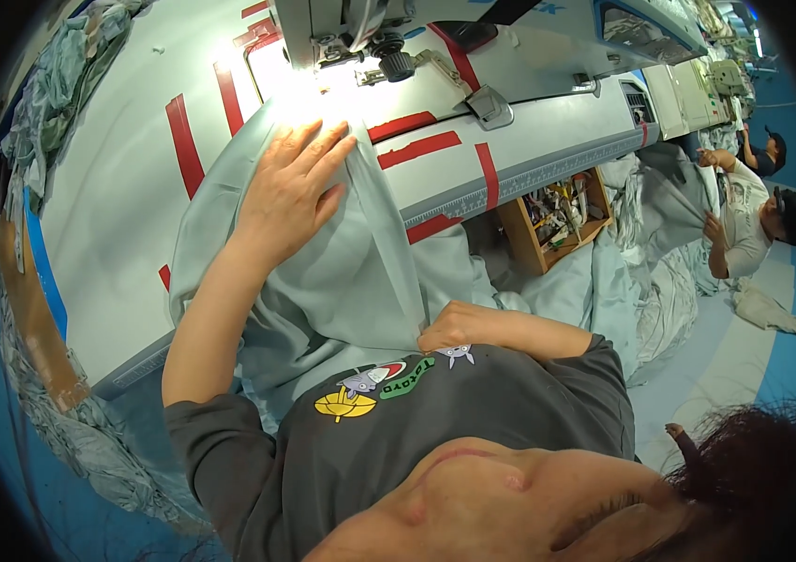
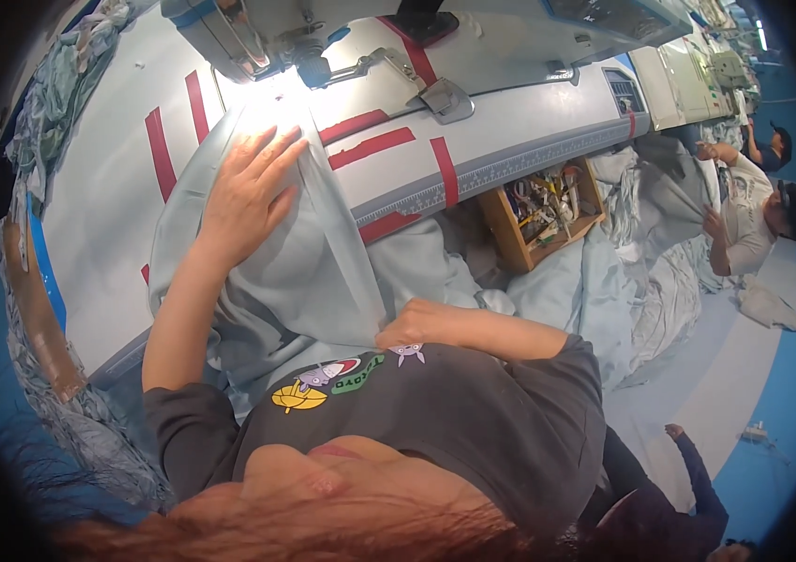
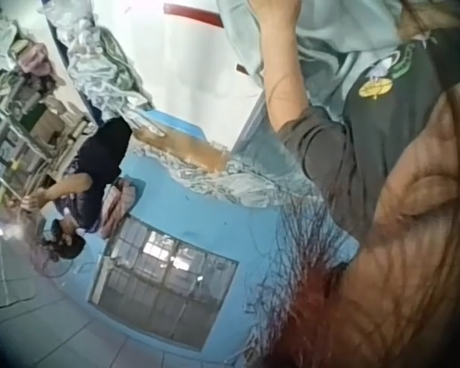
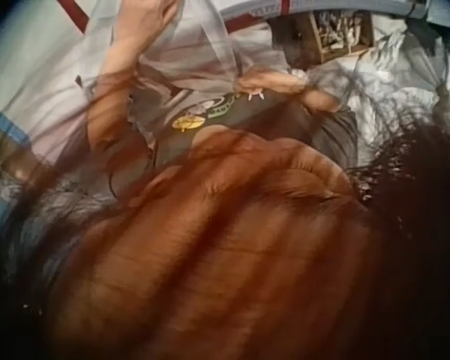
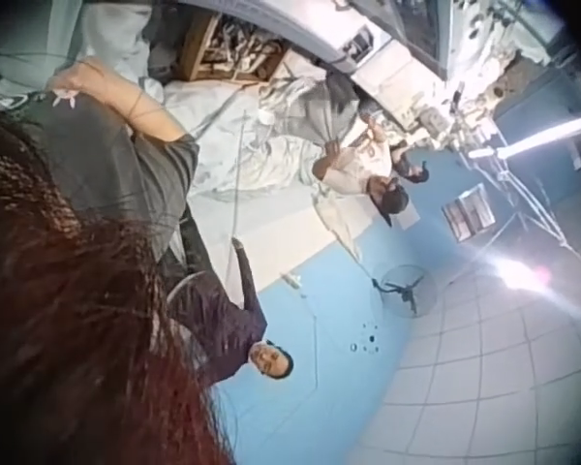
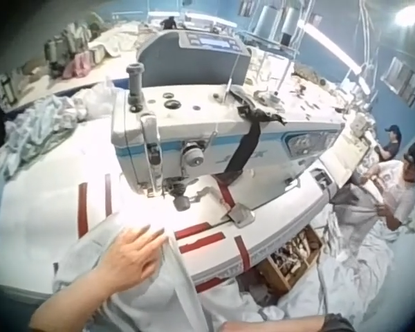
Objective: The person is sewing a large piece of light blue fabric using an industrial sewing machine.
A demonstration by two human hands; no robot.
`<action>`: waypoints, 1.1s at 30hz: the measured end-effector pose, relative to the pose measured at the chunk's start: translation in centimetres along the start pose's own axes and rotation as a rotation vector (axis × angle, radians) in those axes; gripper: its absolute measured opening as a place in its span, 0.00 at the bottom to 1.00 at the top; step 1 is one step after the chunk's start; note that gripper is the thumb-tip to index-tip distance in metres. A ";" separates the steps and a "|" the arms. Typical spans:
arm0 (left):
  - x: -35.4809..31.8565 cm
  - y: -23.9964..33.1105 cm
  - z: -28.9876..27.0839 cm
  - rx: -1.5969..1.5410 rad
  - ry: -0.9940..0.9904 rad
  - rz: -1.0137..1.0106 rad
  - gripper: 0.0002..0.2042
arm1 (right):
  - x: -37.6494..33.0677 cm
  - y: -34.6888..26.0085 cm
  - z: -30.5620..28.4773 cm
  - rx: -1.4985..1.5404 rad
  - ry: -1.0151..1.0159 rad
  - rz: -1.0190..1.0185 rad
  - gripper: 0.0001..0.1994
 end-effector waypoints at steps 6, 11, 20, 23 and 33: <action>0.7 -1.2 0.5 0.016 0.017 0.013 0.25 | -0.5 1.2 -0.1 0.046 0.060 0.097 0.08; 0.8 -1.8 0.3 0.029 0.023 -0.001 0.24 | -1.0 2.6 1.5 -0.096 0.136 -0.088 0.07; 0.2 1.0 0.3 -0.156 0.164 0.065 0.11 | -0.1 -2.3 -15.8 -0.839 0.875 -0.117 0.22; 0.0 0.4 0.1 -0.174 0.184 0.162 0.11 | 0.6 -1.0 -19.2 -0.890 0.974 0.180 0.28; 0.2 0.4 0.3 -0.135 0.164 0.131 0.12 | 5.0 1.1 -12.9 -0.541 0.533 0.018 0.29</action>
Point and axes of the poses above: each hand's wrist, its own x-axis towards the middle knuckle, its own z-axis out of the palm, y = z × x, the point moved 3 cm from there along x, towards the middle knuckle, and after that the axes turned 6 degrees about x, right-handed, at the moved point
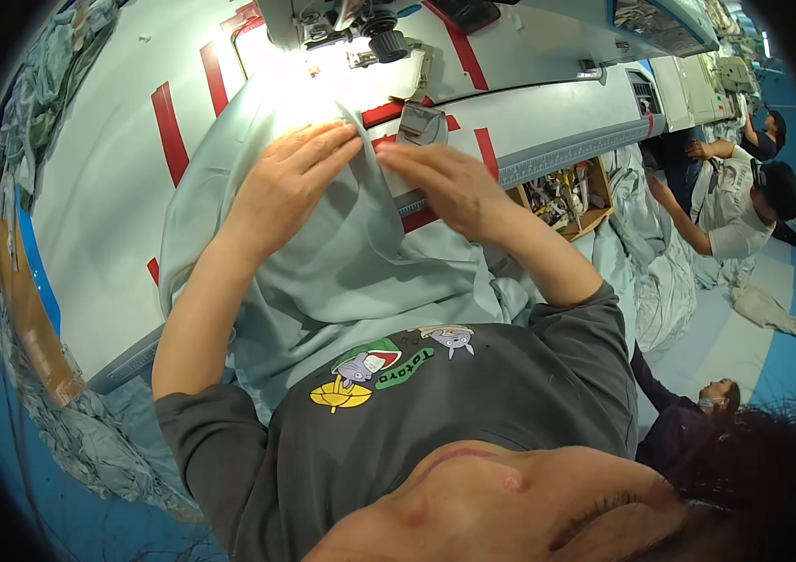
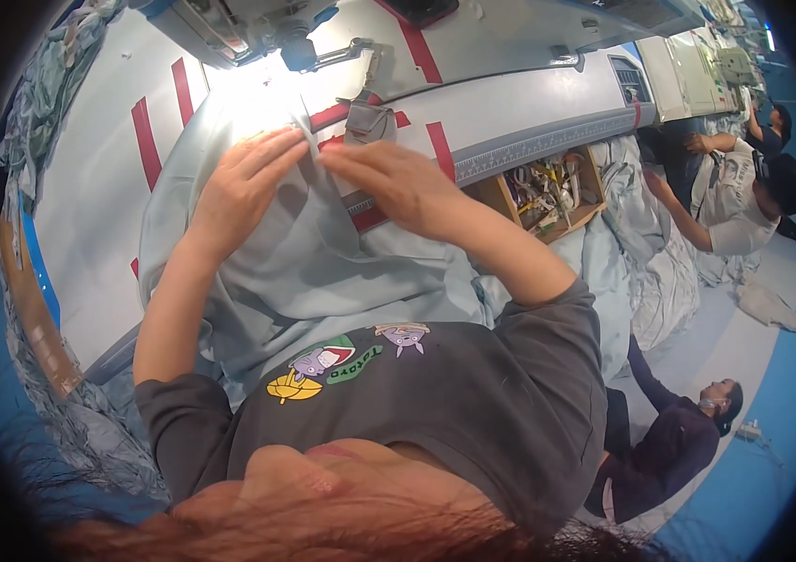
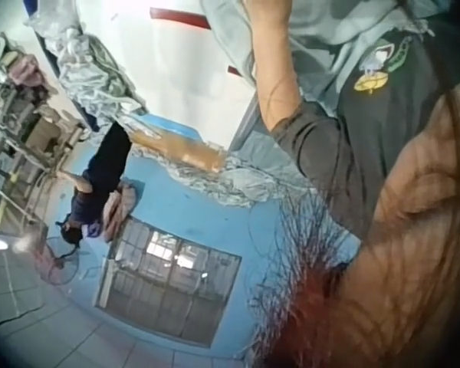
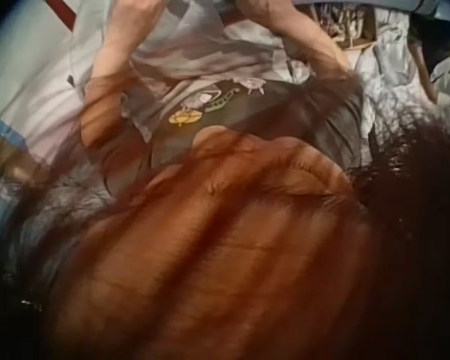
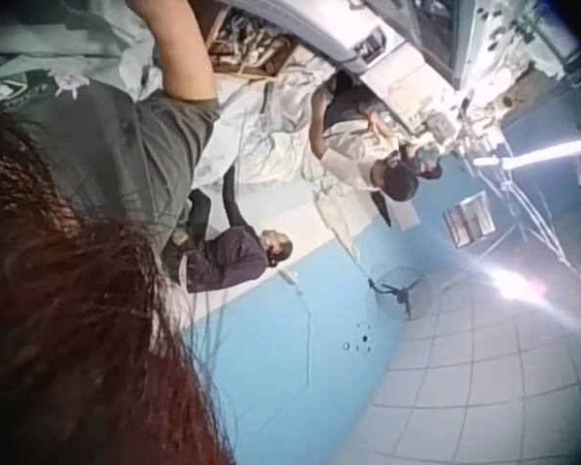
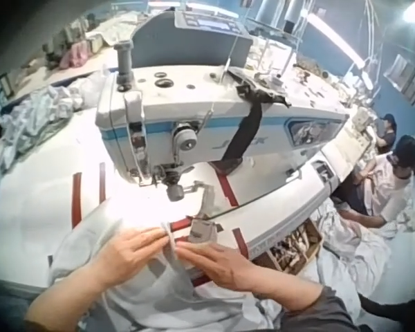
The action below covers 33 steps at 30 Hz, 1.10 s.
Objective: The person is sewing a large piece of light blue fabric using an industrial sewing machine.
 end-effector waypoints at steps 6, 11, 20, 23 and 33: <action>-0.3 -1.0 -0.3 -0.158 0.001 -0.134 0.15 | 2.0 -2.6 1.1 -0.241 -0.239 -0.379 0.35; -0.2 -0.6 -0.1 -0.024 -0.008 0.027 0.14 | 0.7 -2.0 -3.0 0.051 -0.101 -0.304 0.11; 0.7 0.1 0.2 -0.047 -0.089 0.016 0.14 | -0.3 1.1 -4.2 -0.154 0.143 0.153 0.24; 1.1 0.1 0.7 -0.135 -0.072 -0.087 0.17 | 1.0 0.9 -1.6 0.065 -0.025 0.062 0.34; -0.3 -0.7 -0.4 0.081 -0.195 -0.069 0.30 | 1.8 -1.2 -0.3 -0.124 0.189 -0.353 0.27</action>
Point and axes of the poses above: each hand's wrist, its own x-axis towards the middle knuckle, its own z-axis out of the palm, y = z × x, the point moved 3 cm from there along x, towards the middle knuckle, and after that the axes turned 6 degrees about x, right-handed, at the moved point
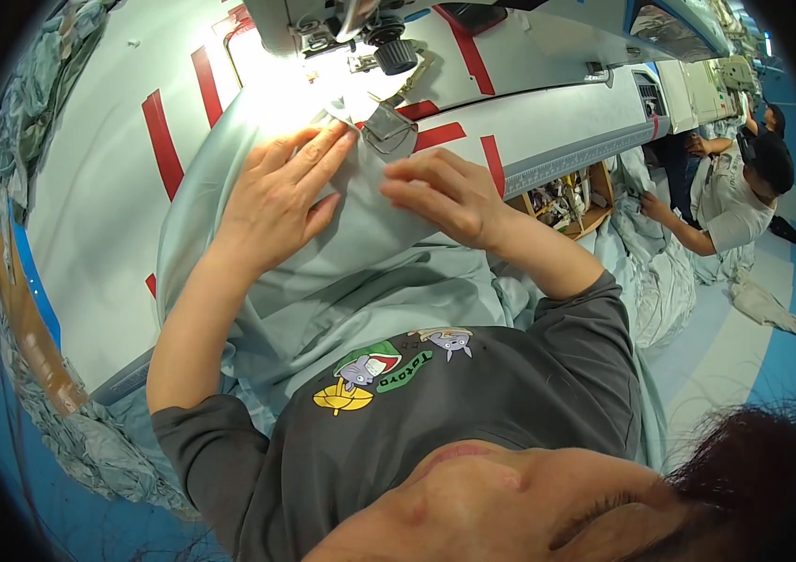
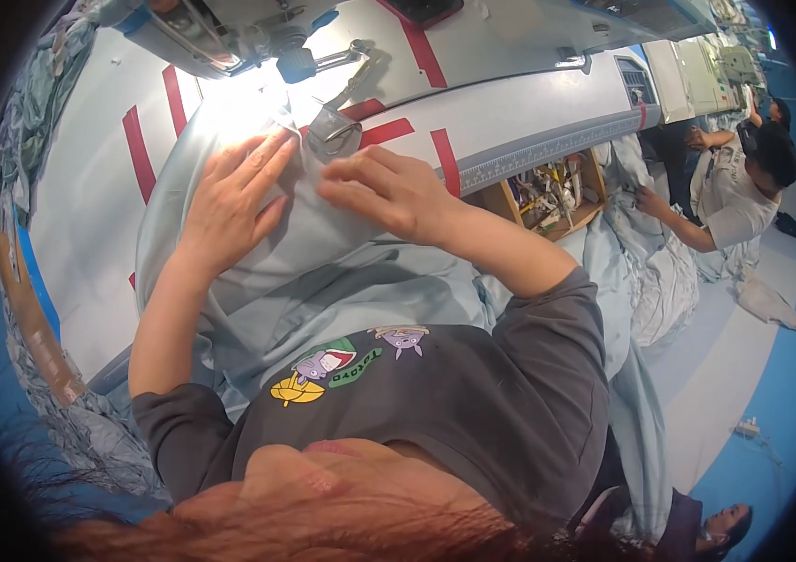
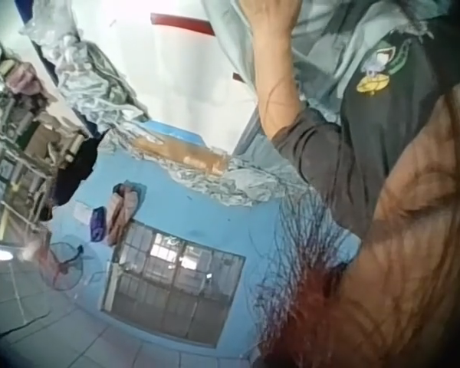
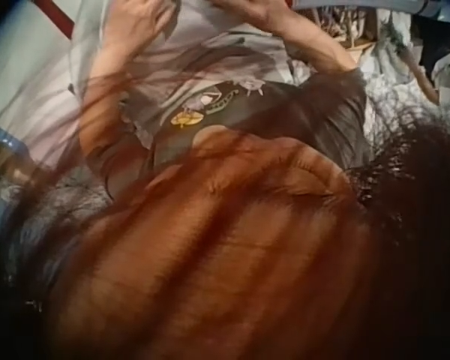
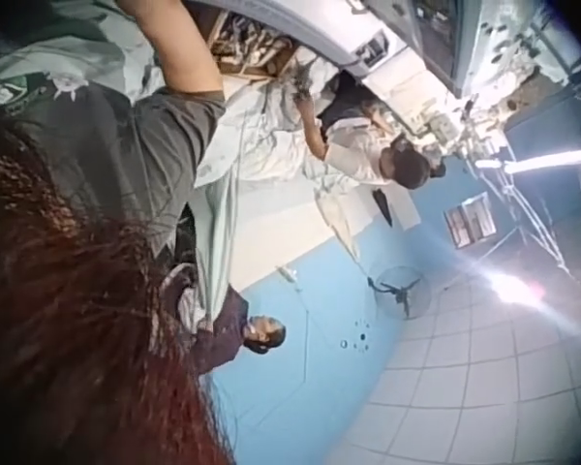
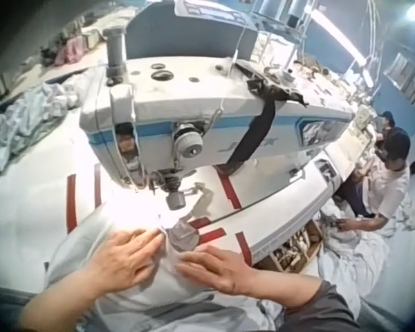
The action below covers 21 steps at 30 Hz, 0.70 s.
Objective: The person is sewing a large piece of light blue fabric using an industrial sewing machine.
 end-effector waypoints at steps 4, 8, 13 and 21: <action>0.3 -0.2 -0.3 0.003 -0.025 -0.018 0.32 | -0.5 -0.1 -0.1 0.525 0.058 0.686 0.32; 0.5 -0.1 -0.5 0.012 -0.039 0.004 0.32 | -1.3 -1.5 1.4 1.350 -0.128 1.217 0.25; 0.6 0.0 -0.4 0.042 -0.047 0.006 0.30 | -1.8 -0.8 -1.0 0.728 -0.147 0.996 0.06; 0.6 -0.3 -0.5 0.157 -0.030 0.002 0.31 | 0.0 0.1 -0.1 0.316 -0.227 0.113 0.09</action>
Point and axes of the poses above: each hand's wrist, its own x-axis towards the middle knuckle, its own z-axis out of the palm, y = z × x, the point moved 3 cm from there along x, towards the middle knuckle, and after that the axes turned 6 degrees about x, right-handed, at the moved point
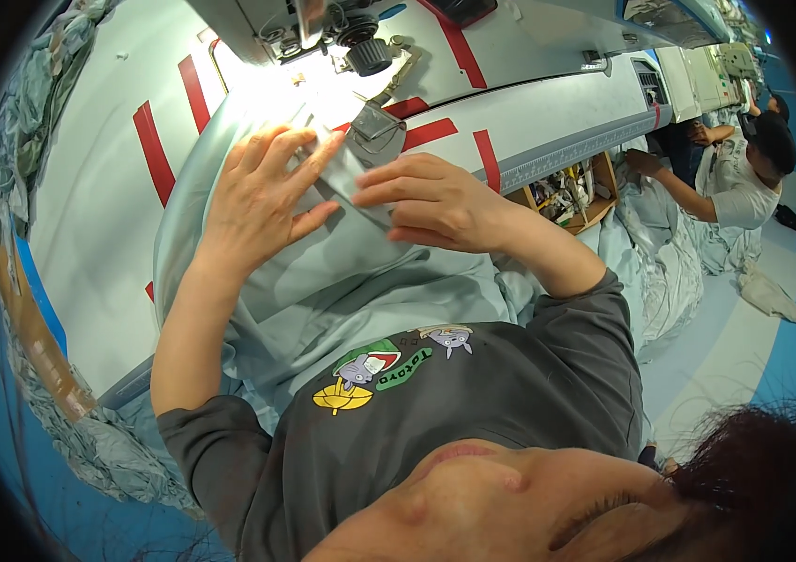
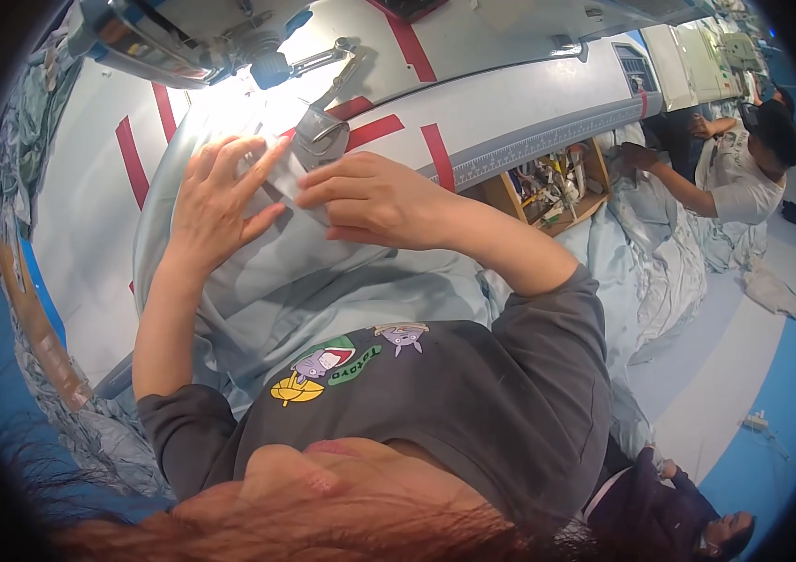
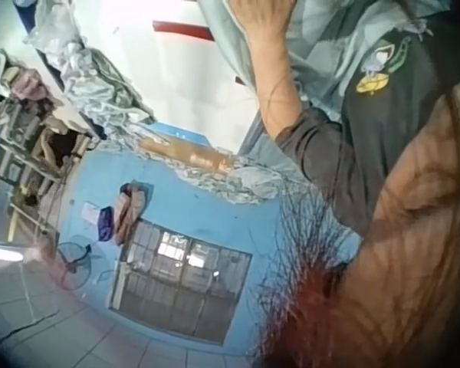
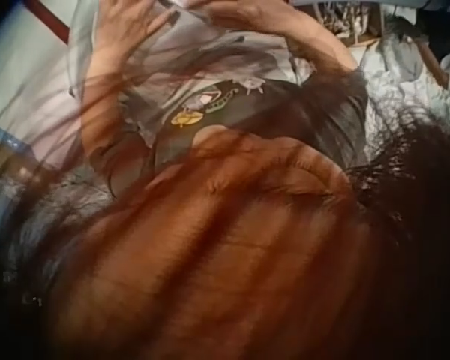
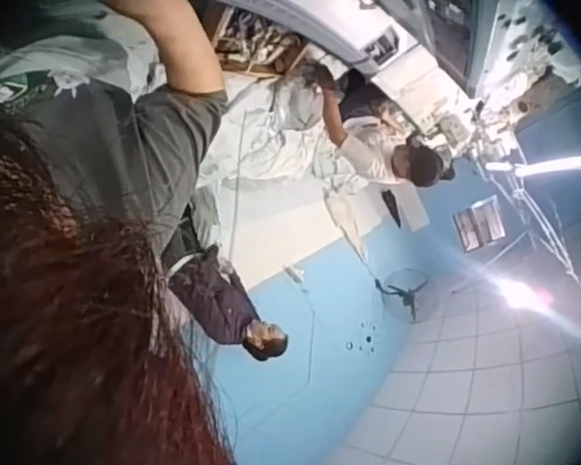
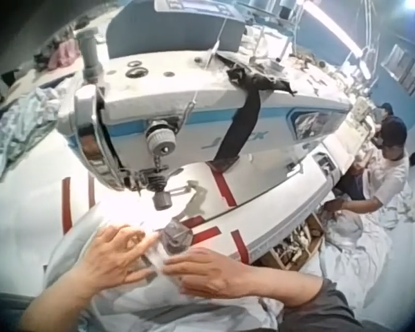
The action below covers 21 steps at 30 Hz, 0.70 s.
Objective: The person is sewing a large piece of light blue fabric using an industrial sewing machine.
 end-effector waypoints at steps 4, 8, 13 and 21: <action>0.2 -0.1 -0.2 0.028 0.020 0.013 0.31 | 0.2 0.8 0.1 0.031 0.090 0.066 0.07; 0.7 0.6 0.1 0.082 -0.016 0.002 0.33 | -0.8 1.8 -0.6 0.083 0.221 0.233 0.06; 2.0 1.2 0.5 0.131 -0.013 -0.046 0.37 | -1.4 2.8 -2.2 0.095 0.250 0.212 0.06; 5.0 3.2 0.3 -0.010 0.240 -0.146 0.19 | -1.4 0.4 -5.4 -0.287 0.091 -0.082 0.08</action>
Point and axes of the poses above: each hand's wrist, its own x-axis towards the middle knuckle, its own z-axis out of the palm, y = z × x, the point moved 3 cm from there along x, towards the middle knuckle, and after that the axes turned 6 degrees about x, right-handed, at the moved point
